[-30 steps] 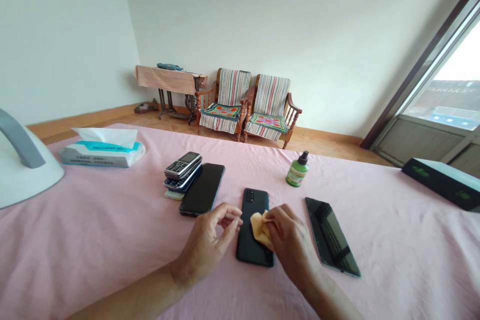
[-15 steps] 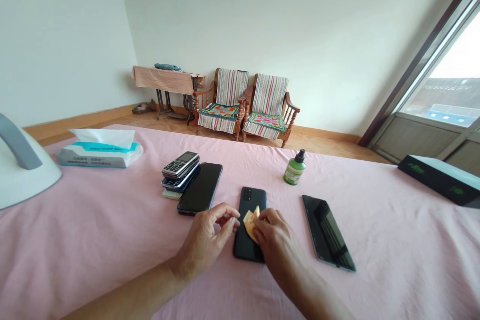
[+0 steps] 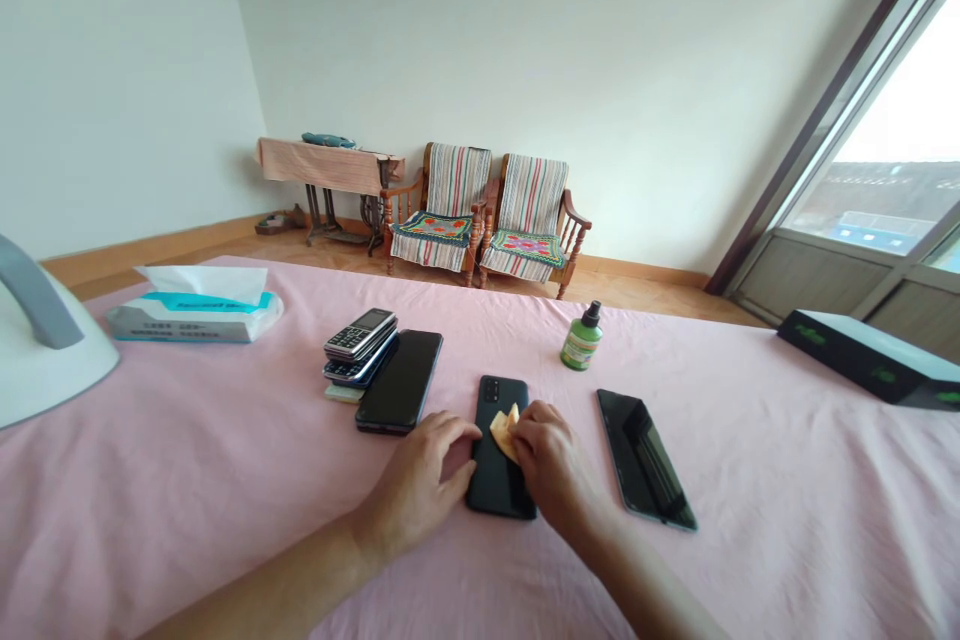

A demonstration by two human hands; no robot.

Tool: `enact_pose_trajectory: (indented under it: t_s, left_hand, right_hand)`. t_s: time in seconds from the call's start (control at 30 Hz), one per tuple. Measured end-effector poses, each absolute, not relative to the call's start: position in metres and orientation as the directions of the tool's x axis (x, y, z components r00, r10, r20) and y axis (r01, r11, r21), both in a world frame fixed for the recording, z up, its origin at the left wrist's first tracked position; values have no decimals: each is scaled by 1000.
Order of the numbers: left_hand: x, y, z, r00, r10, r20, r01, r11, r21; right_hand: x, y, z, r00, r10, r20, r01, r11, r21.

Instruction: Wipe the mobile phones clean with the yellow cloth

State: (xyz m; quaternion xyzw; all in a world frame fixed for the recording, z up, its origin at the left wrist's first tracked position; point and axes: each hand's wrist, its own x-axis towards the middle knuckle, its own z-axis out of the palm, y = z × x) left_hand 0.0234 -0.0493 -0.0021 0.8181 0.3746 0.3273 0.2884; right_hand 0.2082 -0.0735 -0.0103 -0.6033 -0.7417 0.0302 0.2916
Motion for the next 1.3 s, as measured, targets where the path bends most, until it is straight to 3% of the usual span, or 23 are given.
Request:
enact_pose_trajectory:
  t_s: [0.27, 0.67, 0.83, 1.1, 1.3]
  left_hand:
    - [21, -52, -5, 528, 773, 353, 426, -600, 677]
    - [20, -53, -6, 556, 745, 368, 404, -630, 663]
    - [20, -54, -6, 547, 748, 374, 418, -632, 652]
    - [20, -56, -7, 537, 755, 377, 397, -621, 676]
    - [21, -56, -4, 558, 761, 331, 431, -607, 668]
  right_hand:
    - [215, -30, -15, -85, 888, 451, 896, 266, -356]
    - [201, -66, -10, -133, 902, 410, 943, 243, -229]
    - [207, -31, -10, -97, 898, 429, 950, 212, -229]
    - [198, -70, -15, -123, 893, 433, 936, 249, -247]
    - [208, -38, -12, -105, 896, 430, 933, 238, -269]
